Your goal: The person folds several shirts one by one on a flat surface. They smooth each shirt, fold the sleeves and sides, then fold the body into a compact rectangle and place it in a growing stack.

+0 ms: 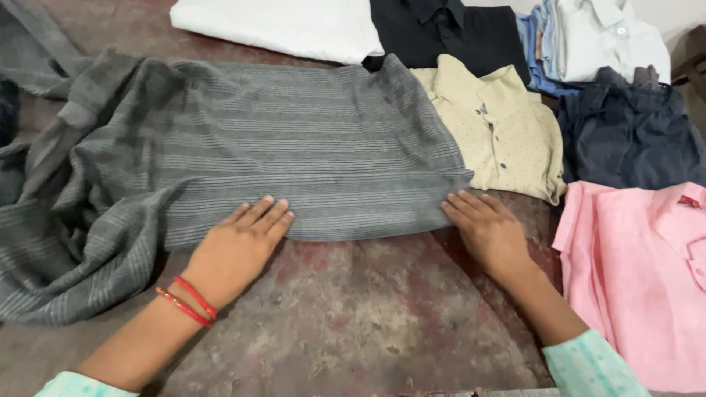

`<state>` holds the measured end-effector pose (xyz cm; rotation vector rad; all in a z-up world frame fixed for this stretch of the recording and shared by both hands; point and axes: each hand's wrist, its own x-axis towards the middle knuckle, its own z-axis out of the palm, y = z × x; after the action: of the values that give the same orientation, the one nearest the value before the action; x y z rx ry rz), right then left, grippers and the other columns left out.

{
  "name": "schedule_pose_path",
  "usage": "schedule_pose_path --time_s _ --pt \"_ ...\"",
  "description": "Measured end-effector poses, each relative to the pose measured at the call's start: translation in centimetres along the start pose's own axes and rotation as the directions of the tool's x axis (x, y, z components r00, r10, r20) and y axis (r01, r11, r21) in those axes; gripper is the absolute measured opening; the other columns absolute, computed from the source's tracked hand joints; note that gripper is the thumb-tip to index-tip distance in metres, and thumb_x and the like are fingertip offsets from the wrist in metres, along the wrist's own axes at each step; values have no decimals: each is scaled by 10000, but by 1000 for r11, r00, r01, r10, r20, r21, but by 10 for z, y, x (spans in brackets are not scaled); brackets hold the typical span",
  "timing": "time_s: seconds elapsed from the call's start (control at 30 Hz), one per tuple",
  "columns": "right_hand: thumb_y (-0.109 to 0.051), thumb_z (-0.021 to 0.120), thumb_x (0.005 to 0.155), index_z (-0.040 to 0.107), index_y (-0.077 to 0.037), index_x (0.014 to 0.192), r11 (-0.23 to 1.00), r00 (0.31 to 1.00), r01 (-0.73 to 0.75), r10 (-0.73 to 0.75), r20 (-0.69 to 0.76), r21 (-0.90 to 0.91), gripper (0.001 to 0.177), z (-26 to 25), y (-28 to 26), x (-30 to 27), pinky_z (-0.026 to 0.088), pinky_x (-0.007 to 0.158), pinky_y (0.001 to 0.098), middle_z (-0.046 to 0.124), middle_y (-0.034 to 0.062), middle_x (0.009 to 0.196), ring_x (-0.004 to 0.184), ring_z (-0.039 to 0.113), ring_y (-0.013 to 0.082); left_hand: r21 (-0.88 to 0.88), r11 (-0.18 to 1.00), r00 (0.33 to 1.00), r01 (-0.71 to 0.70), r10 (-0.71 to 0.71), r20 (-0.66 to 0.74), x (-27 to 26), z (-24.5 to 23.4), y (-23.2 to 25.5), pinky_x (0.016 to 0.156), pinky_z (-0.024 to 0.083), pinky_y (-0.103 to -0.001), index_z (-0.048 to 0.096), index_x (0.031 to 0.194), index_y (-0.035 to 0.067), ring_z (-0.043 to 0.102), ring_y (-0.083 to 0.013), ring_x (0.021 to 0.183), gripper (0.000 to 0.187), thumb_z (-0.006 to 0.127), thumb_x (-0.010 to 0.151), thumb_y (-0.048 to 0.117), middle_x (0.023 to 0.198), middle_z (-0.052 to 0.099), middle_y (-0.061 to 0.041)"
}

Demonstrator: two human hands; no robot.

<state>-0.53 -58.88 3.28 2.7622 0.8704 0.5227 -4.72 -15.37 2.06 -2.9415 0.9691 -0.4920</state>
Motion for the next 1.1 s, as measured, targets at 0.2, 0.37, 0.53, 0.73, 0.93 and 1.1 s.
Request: schedule_pose_path --time_s 0.2,0.37,0.53,0.73,0.93,1.1 --pt "-88 588 804 694 -142 1254 997 996 -76 77 50 -13 466 -16 17 -38 483 1081 380 655 18 1389 1298 615 185 -130 986 994 -104 105 2 -6 -14 29 1130 394 -449 571 1372 58 500 -280 1380 486 539 900 170 1467 561 -116" --pt "-131 605 814 692 -161 1271 993 989 -64 77 123 -103 466 -28 18 -35 533 969 351 654 -16 1394 1268 629 161 -206 977 999 47 -48 3 -51 -56 -5 1137 279 -535 534 1373 75 405 -344 1388 710 748 717 244 1424 527 -161" --pt "-141 655 786 714 -241 1274 953 986 44 7 164 -301 502 -58 -5 -3 558 941 323 694 -81 1294 1155 687 148 7 967 967 256 -256 -1 -142 -85 -79 1211 246 -540 478 1486 170 327 -363 1507 1110 863 483 451 1572 415 -128" --pt "-230 725 827 738 -135 1170 993 983 122 -121 -142 -1 356 -85 -74 69 566 811 384 746 35 1193 957 720 234 244 825 821 509 -551 148 -197 -90 -103 1261 261 -491 563 1367 259 343 -227 1516 704 764 693 304 1514 460 -13" --pt "-255 759 882 685 -140 1283 727 901 431 -315 -298 535 424 -118 -166 111 591 824 352 756 62 1141 995 738 245 24 742 740 670 -665 -100 -146 -144 -84 896 511 -489 671 1150 139 671 -325 1056 246 589 949 254 1025 719 -129" --pt "-327 776 892 488 -131 1504 503 924 366 -295 -243 783 704 -143 -219 145 603 751 287 769 40 1146 915 763 167 115 678 686 726 -727 -43 -76 -171 -81 602 527 -505 688 1053 123 687 -411 689 329 505 1084 396 735 698 -206"
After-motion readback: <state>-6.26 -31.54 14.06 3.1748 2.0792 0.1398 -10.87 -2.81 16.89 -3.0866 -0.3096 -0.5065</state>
